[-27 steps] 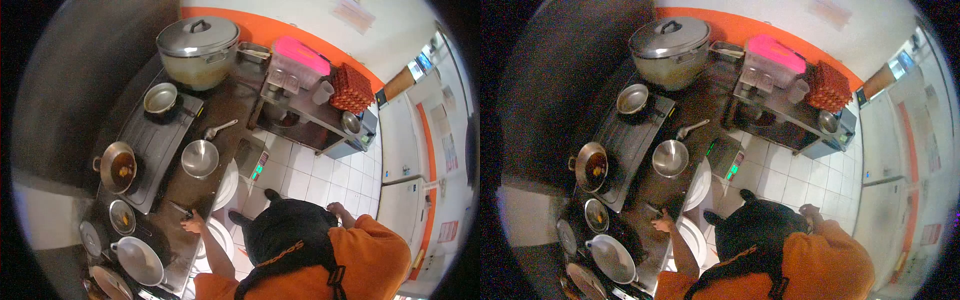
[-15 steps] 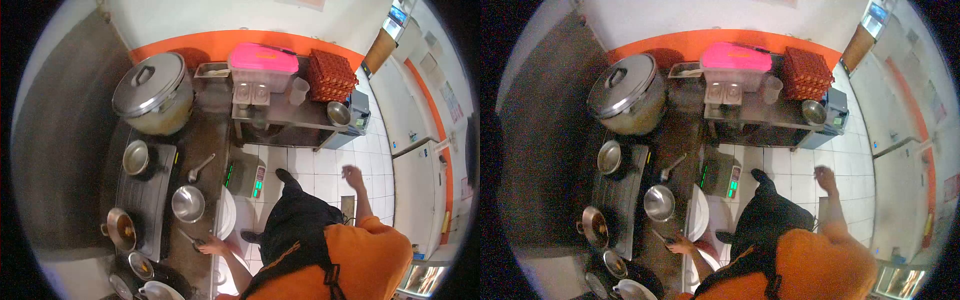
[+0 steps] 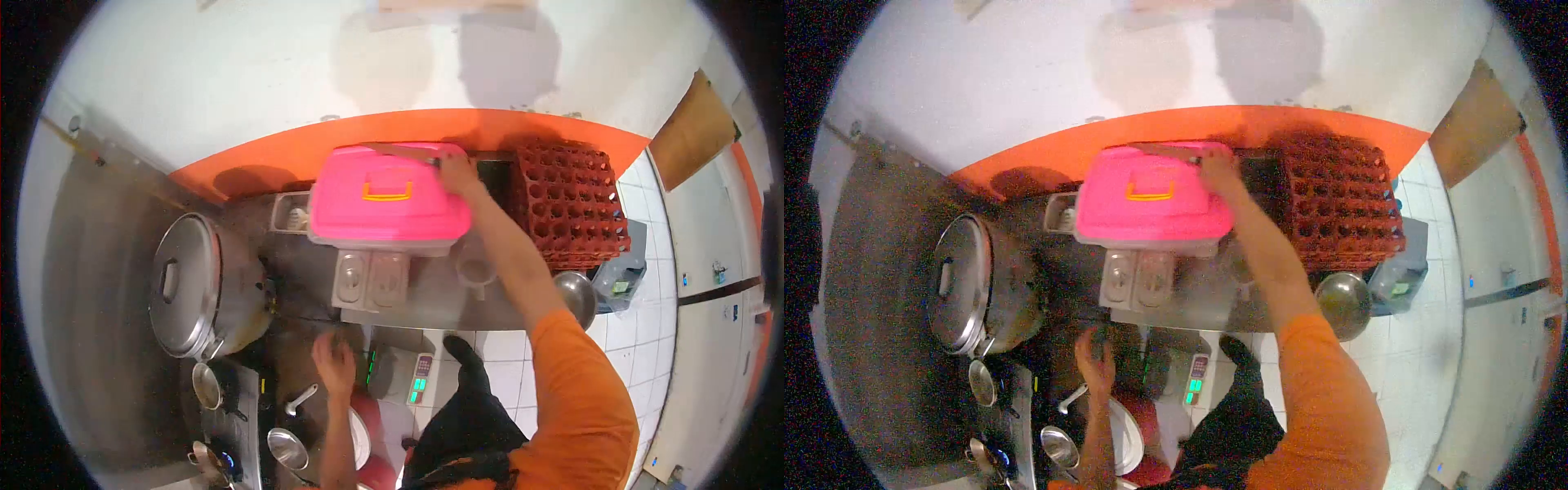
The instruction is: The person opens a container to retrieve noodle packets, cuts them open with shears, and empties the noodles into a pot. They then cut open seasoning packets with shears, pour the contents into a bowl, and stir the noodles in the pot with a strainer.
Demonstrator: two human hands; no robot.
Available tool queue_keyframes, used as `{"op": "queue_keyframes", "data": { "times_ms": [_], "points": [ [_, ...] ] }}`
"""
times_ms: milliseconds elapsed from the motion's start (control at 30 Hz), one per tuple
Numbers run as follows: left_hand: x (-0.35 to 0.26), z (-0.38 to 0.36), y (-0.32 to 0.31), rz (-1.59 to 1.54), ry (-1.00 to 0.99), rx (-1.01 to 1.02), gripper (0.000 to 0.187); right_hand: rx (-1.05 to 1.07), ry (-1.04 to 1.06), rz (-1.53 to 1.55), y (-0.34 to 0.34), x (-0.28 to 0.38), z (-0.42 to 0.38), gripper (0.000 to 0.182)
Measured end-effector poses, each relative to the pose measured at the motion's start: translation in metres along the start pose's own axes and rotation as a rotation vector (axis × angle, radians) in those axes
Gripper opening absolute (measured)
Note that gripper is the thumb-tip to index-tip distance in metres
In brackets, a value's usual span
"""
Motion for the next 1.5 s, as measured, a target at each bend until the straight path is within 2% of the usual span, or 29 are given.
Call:
{"op": "queue_keyframes", "data": {
  "times_ms": [100,167,200,267,300,367,500,600,700,833,900,933,1033,1100,1133,1200,1333,1400,1467,1500],
  "points": [
    [-0.069,0.112,-0.053,0.009,-0.361,0.081,0.044,-0.213,0.109,-0.108,-0.021,-0.021,-0.012,0.032],
    [-0.113,0.171,-0.078,0.103,-0.53,0.144,0.053,-0.106,-0.033,-0.122,0.003,-0.021,-0.056,0.033],
    [-0.135,0.192,-0.087,0.212,-0.594,0.181,0.059,-0.287,-0.028,-0.029,0.022,-0.02,-0.094,0.033],
    [-0.159,0.221,-0.105,0.311,-0.672,0.268,0.065,-0.112,-0.273,0.209,0.035,-0.034,-0.152,0.032],
    [-0.166,0.228,-0.111,0.358,-0.705,0.316,0.069,0.012,-0.278,0.214,0.041,-0.04,-0.186,0.039],
    [-0.173,0.24,-0.115,0.393,-0.739,0.399,0.069,0.128,-0.299,0.25,0.062,-0.044,-0.224,0.046],
    [-0.148,0.231,-0.122,0.481,-0.896,0.482,0.064,0.131,-0.401,0.369,0.076,-0.043,-0.25,0.055],
    [-0.131,0.231,-0.127,0.552,-0.84,0.608,0.06,0.134,-0.449,0.44,0.079,-0.04,-0.267,0.064],
    [-0.137,0.233,-0.114,0.529,-0.879,0.531,0.053,0.155,-0.428,0.371,0.064,-0.048,-0.292,0.073],
    [-0.151,0.258,-0.084,0.476,-0.994,0.269,0.049,0.126,-0.397,0.328,0.009,-0.083,-0.325,0.076],
    [-0.182,0.288,-0.049,0.396,-0.982,0.114,0.047,0.125,-0.293,0.169,-0.017,-0.1,-0.338,0.075],
    [-0.191,0.305,-0.039,0.409,-0.961,0.105,0.047,0.123,-0.235,0.089,-0.029,-0.109,-0.343,0.074],
    [-0.209,0.344,-0.022,0.421,-0.95,0.06,0.045,0.072,-0.071,0.082,-0.059,-0.133,-0.357,0.071],
    [-0.214,0.356,-0.019,0.423,-0.94,0.057,0.044,0.053,-0.21,0.292,-0.093,-0.164,-0.368,0.07],
    [-0.215,0.358,-0.019,0.423,-0.922,0.079,0.044,0.048,-0.286,0.399,-0.094,-0.165,-0.369,0.069],
    [-0.217,0.362,-0.018,0.424,-0.906,0.097,0.043,0.075,-0.254,0.328,-0.076,-0.153,-0.372,0.065],
    [-0.212,0.365,-0.017,0.409,-0.879,0.123,0.043,0.079,-0.175,0.43,0.016,-0.068,-0.319,0.05],
    [-0.209,0.367,-0.02,0.417,-0.882,0.127,0.045,-0.03,0.0,0.471,0.06,-0.018,-0.241,0.045],
    [-0.214,0.366,-0.017,0.429,-0.82,0.208,0.049,-0.043,-0.018,0.47,0.077,0.016,-0.163,0.047],
    [-0.216,0.366,-0.016,0.436,-0.789,0.249,0.05,0.026,0.101,0.436,0.062,0.021,-0.128,0.048]
  ]
}}
Point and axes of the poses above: each hand's wrist, its own z-axis towards the middle knuckle, its own y-axis out of the back of the hand, x = y × z, the point moved 4 cm from there along z, towards the middle knuckle, and after that the axes turned 9 degrees about z, right-handed, at the moved point
